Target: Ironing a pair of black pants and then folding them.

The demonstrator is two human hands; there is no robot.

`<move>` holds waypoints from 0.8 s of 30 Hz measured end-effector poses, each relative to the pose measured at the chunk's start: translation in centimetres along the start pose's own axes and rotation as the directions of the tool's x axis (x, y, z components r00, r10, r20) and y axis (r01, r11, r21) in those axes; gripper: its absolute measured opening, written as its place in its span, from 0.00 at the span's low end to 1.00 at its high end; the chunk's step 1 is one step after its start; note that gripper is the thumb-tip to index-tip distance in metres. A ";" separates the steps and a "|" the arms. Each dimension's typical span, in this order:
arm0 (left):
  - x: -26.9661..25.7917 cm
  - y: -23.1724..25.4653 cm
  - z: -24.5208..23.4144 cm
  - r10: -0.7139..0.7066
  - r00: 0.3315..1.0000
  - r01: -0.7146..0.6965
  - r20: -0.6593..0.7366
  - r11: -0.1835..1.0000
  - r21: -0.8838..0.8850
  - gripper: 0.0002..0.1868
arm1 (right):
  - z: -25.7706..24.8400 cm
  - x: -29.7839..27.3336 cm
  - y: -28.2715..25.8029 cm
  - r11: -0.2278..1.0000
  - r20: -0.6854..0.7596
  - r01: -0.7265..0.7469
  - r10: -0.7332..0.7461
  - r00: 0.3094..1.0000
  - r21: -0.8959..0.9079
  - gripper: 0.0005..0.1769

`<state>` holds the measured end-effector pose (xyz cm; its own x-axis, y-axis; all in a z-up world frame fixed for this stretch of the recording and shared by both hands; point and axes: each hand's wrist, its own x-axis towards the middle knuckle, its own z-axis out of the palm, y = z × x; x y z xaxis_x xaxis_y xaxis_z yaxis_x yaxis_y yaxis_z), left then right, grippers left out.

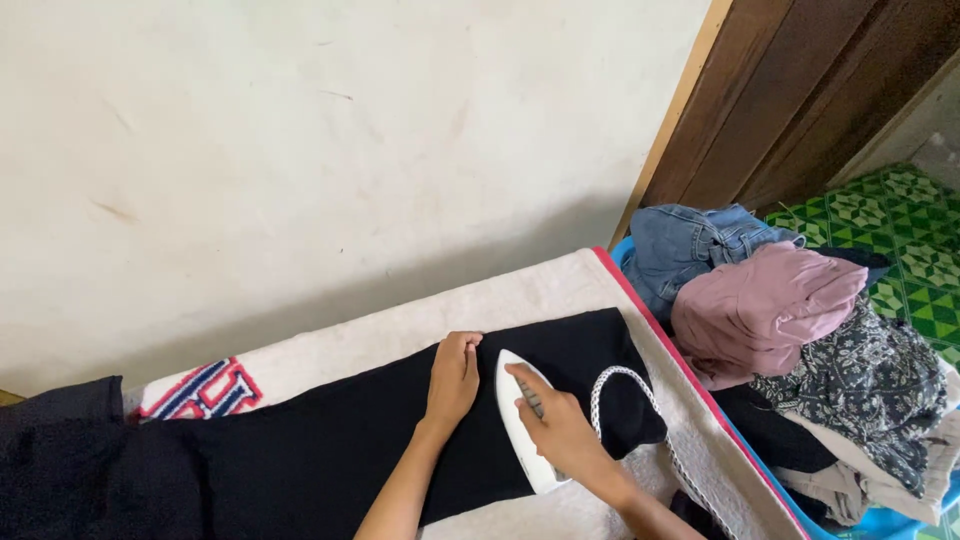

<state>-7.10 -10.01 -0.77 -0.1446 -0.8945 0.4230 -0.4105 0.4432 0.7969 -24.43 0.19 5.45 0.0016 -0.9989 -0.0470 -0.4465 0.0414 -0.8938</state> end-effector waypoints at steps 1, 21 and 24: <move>0.0 0.4 -0.1 -0.018 1.000 0.018 0.007 1.000 -0.007 0.09 | 0.1 -0.1 0.9 0.984 -0.035 0.166 -0.169 0.985 -0.064 0.27; -0.2 1.6 0.1 0.084 0.988 -0.121 0.130 0.941 0.316 0.10 | -11.7 7.8 6.5 0.980 -0.289 -0.165 0.127 0.949 -0.113 0.28; -0.3 1.3 0.1 0.115 0.984 -0.155 0.136 0.930 0.333 0.09 | -11.6 9.3 7.0 0.995 -0.296 -0.084 0.062 0.953 -0.061 0.27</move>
<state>-7.73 -9.14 0.09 -0.3121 -0.8372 0.4490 -0.6591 0.5312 0.5323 -37.91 -9.10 3.92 -0.2911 -0.9562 0.0319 -0.4988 0.1232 -0.8579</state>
